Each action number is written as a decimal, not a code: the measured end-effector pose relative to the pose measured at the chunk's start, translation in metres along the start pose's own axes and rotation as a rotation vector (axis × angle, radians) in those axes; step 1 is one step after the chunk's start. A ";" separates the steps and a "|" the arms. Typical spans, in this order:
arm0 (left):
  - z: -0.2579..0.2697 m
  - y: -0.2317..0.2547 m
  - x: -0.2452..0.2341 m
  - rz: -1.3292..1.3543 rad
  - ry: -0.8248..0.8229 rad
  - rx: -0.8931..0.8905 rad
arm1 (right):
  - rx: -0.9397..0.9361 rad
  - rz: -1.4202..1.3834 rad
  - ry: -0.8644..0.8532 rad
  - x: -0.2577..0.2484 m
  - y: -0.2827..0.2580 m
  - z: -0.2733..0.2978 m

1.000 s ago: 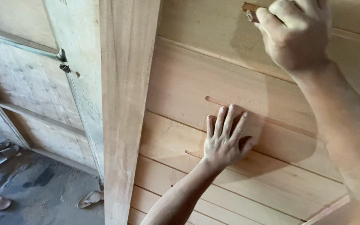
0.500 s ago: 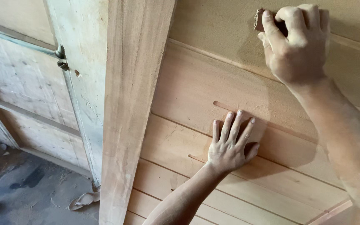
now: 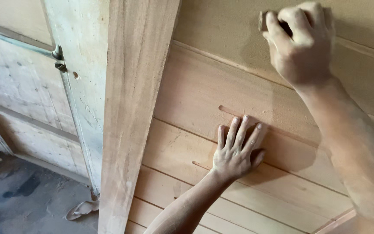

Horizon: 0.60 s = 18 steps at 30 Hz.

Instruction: The person sands the surface of a large wooden panel using a sanding block. They move the block back and forth along the wood grain, covering different sections of the panel. The person occasionally pauses to wipe the surface with their hand to remove dust.

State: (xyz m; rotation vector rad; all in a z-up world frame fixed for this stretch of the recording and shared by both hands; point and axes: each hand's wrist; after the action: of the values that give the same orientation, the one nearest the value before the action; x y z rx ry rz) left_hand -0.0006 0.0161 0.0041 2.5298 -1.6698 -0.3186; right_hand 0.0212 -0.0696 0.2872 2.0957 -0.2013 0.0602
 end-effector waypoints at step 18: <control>0.000 -0.001 0.003 -0.016 0.039 0.010 | -0.023 0.007 0.027 -0.014 -0.002 0.010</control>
State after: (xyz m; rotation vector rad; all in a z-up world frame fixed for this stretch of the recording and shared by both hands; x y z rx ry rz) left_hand 0.0009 0.0135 0.0032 2.5411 -1.6421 -0.2613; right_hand 0.0075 -0.0752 0.2785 2.0700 -0.1924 0.0900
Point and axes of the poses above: each hand's wrist, its own z-axis away from the middle knuckle, its own x-axis out of the palm, y = z × x, and after that the axes turned 9 degrees about y, right-handed
